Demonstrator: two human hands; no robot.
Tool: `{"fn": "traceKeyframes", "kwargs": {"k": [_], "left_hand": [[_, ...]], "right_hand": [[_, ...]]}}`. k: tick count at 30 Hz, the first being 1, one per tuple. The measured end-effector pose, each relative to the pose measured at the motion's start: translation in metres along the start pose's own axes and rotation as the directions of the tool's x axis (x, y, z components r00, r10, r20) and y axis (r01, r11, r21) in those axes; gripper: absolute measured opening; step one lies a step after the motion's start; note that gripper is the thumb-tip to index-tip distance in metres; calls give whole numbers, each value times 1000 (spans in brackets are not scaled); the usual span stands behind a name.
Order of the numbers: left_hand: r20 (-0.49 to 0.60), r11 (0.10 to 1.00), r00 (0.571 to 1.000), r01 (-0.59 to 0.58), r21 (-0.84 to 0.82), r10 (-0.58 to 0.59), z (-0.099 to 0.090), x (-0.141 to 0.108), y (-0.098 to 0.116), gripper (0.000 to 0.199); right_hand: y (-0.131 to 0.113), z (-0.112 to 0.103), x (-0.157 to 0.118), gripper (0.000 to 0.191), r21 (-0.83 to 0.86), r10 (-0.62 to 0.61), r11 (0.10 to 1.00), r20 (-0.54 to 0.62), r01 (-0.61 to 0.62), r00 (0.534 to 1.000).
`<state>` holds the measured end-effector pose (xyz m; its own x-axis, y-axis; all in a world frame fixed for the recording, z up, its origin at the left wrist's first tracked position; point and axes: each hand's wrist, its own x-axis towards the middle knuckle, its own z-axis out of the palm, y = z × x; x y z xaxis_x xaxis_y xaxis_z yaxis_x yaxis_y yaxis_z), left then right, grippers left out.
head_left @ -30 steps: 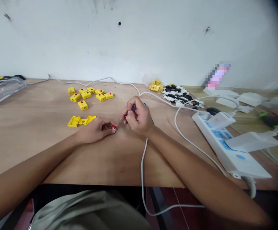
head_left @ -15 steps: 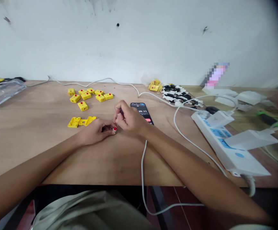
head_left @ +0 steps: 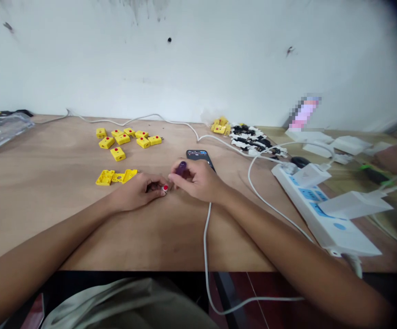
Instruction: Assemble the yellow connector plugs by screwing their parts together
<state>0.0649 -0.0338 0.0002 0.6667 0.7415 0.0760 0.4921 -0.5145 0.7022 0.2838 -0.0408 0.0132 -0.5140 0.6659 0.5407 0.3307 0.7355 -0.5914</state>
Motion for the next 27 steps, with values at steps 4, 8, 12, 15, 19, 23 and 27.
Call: {"fn": "traceKeyframes", "kwargs": {"k": [4, 8, 12, 15, 19, 23, 27], "left_hand": [[2, 1000, 1000, -1, -27, 1, 0, 1, -1, 19], [-7, 1000, 1000, 14, -24, -14, 0, 1, 0, 21], [2, 1000, 1000, 15, -22, -15, 1, 1, -1, 21], [13, 1000, 1000, 5, -29, -5, 1, 1, -2, 23], [-5, 1000, 1000, 0, -5, 0, 2, 0, -1, 24], [-39, 1000, 999, -17, 25, 18, 3, -3, 1, 22], [-41, 999, 999, -25, 36, 26, 3, -4, 1, 20]], "right_hand": [[0, -1, -11, 13, 130, 62, 991, -134, -44, 989], [-3, 2, -15, 13, 212, 58, 977, -169, -21, 984], [-2, 2, -14, 13, 242, 89, 969, -146, -52, 985], [-2, -3, -12, 13, 263, 135, 958, -57, -115, 989], [-4, -11, -8, 14, 272, 169, 944, 89, -187, 982], [-8, -14, -1, 13, 298, 158, 933, 168, -203, 973], [-10, -15, 8, 13, 312, 114, 931, 237, -187, 965]]}}
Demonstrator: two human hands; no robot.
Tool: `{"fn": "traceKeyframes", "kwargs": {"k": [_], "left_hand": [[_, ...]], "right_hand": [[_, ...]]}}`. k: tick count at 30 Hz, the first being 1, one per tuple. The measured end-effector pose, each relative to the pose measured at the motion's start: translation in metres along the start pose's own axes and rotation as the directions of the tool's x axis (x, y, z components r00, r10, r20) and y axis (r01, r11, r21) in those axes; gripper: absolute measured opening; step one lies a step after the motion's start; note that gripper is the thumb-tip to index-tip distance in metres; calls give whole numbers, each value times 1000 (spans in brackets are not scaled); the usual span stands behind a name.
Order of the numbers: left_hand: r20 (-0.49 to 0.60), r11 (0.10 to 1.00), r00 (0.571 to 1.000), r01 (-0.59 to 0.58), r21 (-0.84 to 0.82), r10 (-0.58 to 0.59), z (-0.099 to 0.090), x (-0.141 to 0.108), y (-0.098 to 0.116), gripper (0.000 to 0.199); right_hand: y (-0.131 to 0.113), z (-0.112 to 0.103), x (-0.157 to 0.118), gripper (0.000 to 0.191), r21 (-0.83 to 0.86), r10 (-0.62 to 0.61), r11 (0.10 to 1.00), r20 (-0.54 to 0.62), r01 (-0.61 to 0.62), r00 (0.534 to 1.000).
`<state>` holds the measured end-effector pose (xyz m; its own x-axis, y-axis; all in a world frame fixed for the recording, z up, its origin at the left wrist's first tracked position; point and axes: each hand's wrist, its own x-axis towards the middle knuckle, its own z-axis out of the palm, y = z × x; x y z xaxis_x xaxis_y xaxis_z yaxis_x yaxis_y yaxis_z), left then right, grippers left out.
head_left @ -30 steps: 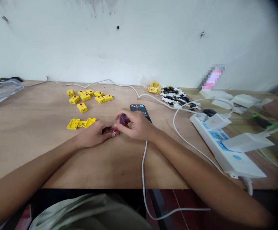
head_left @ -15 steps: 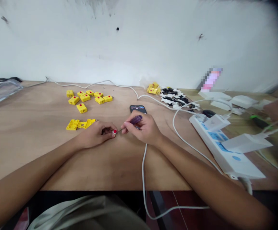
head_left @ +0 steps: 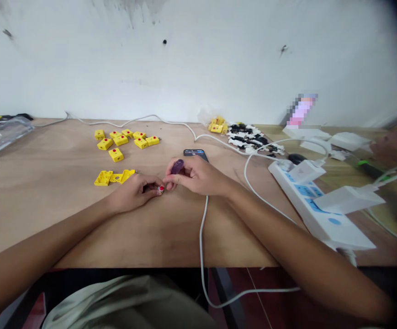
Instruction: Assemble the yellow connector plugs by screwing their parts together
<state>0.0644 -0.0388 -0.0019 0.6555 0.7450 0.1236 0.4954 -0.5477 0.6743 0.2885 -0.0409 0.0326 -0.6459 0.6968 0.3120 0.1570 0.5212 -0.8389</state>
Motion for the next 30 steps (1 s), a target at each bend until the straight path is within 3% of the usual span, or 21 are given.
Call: {"fn": "traceKeyframes", "kwargs": {"k": [12, 15, 22, 24, 26, 28, 30], "left_hand": [[-12, 996, 996, -90, -1, 90, 1, 1, -7, 15], [11, 997, 997, -71, -10, 71, 0, 2, -8, 17], [-15, 999, 1000, -20, -26, 20, 3, 0, -11, 21], [-31, 999, 999, -26, -21, 26, 4, -1, -10, 20], [-59, 999, 997, -52, -2, 52, 5, -1, -8, 18], [-79, 997, 994, -76, 23, 77, 6, -1, -6, 16], [-89, 996, 992, -89, 32, 91, 7, -1, -4, 15]], "right_hand": [[-2, -10, 22, 7, -23, -2, 1000, 188, 6, 982], [3, -8, 20, 9, 50, 11, 999, 148, -18, 989], [7, -8, 10, 24, 140, 39, 990, -115, -22, 993], [12, -9, 9, 19, 41, -17, 999, -276, 30, 961], [22, -7, 8, 12, -214, -142, 975, -385, 61, 912], [35, -3, 8, 8, -490, -232, 870, -298, 60, 926], [46, 2, 7, 17, -620, -171, 783, -159, 36, 972]]}}
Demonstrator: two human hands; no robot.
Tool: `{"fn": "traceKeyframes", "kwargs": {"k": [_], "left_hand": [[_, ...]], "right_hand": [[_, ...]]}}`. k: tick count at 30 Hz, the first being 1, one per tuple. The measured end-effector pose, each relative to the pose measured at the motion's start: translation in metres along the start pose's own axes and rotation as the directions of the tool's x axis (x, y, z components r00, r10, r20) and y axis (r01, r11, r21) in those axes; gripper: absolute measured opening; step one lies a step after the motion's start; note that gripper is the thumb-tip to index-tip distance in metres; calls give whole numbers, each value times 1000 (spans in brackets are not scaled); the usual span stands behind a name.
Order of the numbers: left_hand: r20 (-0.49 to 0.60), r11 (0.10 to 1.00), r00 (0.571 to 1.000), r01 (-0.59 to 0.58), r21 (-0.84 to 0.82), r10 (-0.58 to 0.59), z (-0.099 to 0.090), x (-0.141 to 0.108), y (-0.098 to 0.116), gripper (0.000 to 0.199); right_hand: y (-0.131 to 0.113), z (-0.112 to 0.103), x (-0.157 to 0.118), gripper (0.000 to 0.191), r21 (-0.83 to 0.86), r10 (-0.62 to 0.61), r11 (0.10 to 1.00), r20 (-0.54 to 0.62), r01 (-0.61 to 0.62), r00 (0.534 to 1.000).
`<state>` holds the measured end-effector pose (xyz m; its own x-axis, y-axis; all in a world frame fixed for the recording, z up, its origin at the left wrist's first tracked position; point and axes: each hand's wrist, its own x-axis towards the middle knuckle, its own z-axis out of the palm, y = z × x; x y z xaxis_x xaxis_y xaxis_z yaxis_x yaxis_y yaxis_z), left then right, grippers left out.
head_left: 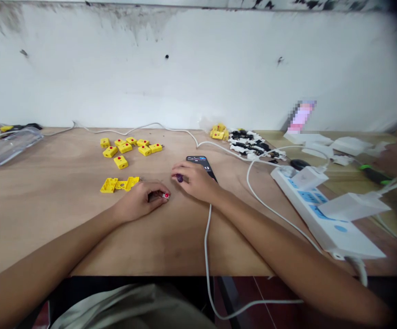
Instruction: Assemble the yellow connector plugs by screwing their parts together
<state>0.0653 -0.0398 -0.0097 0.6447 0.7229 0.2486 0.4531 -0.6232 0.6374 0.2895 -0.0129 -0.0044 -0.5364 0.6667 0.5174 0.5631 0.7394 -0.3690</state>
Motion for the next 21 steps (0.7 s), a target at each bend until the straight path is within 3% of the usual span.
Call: {"fn": "traceKeyframes", "kwargs": {"k": [3, 5, 12, 21], "left_hand": [[-9, 1000, 1000, -1, -22, 1, 0, 1, 2, 16], [-12, 999, 1000, 6, -35, -6, -1, 1, 3, 17], [-41, 995, 999, 27, -91, -30, 0, 1, 3, 18], [-42, 956, 986, 148, -252, -164, -2, 2, 1, 26]], "right_hand": [[0, 11, -3, 26, -119, 32, 993, 203, -8, 979], [-3, 13, -4, 29, -182, 50, 983, 256, -3, 965], [-14, 10, -3, 25, -334, 60, 941, 313, 50, 948], [-9, 7, -6, 32, -325, 55, 944, 300, 48, 952]]}}
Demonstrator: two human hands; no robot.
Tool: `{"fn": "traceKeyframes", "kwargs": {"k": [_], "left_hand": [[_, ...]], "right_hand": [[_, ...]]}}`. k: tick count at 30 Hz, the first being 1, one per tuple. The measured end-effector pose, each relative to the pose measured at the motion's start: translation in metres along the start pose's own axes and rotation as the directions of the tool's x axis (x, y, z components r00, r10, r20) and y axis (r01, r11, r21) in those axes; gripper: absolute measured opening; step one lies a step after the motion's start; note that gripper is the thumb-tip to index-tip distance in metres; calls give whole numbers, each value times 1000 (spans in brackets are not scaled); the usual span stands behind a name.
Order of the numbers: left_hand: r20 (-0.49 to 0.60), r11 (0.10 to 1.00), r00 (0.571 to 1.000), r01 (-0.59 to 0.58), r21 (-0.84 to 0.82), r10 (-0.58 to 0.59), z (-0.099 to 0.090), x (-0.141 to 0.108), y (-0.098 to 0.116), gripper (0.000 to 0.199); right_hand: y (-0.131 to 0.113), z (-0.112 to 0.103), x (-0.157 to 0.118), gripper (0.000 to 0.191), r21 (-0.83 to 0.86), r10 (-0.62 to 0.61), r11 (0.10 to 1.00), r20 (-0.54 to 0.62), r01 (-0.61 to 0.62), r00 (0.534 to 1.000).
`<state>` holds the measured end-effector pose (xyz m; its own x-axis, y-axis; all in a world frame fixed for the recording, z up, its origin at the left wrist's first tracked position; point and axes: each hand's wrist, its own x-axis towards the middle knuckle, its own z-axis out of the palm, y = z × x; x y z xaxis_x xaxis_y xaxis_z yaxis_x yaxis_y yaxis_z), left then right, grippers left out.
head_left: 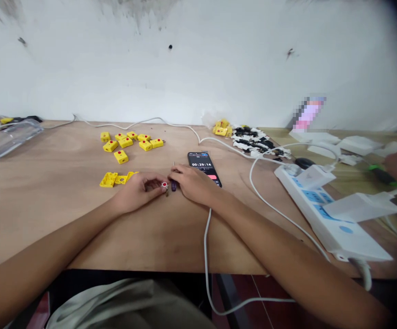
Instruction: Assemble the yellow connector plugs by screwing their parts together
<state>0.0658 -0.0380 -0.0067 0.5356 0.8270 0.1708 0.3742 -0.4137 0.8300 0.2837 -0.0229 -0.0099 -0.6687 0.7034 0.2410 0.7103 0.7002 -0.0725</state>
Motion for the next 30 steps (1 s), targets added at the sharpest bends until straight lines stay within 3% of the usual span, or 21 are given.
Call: {"fn": "traceKeyframes", "kwargs": {"k": [6, 10, 14, 18, 25, 30], "left_hand": [[-130, 999, 991, -12, 38, 17, -20, 5, -2, 34], [-189, 973, 982, 16, 231, 29, -44, 10, -12, 38], [-145, 930, 989, 24, 367, 32, -64, 11, -20, 40], [-15, 897, 999, -31, 442, 42, -76, 9, -25, 34], [36, 900, 999, -27, 435, 13, -77, 8, -27, 30], [44, 910, 998, -58, 410, 43, -76, 8, -29, 32]], "right_hand": [[0, 1, 0, 33, 31, -3, 1000, -25, 4, 1000], [0, 1, 1, 36, 100, -22, 994, -103, 32, 994], [-3, -2, 2, 37, 202, -44, 977, -156, 75, 987], [-6, -2, 2, 32, 248, -73, 962, -162, 112, 984], [-5, -2, 2, 22, 376, -67, 915, -211, 144, 975], [-3, -2, 1, 22, 381, -87, 913, -164, 145, 983]]}}
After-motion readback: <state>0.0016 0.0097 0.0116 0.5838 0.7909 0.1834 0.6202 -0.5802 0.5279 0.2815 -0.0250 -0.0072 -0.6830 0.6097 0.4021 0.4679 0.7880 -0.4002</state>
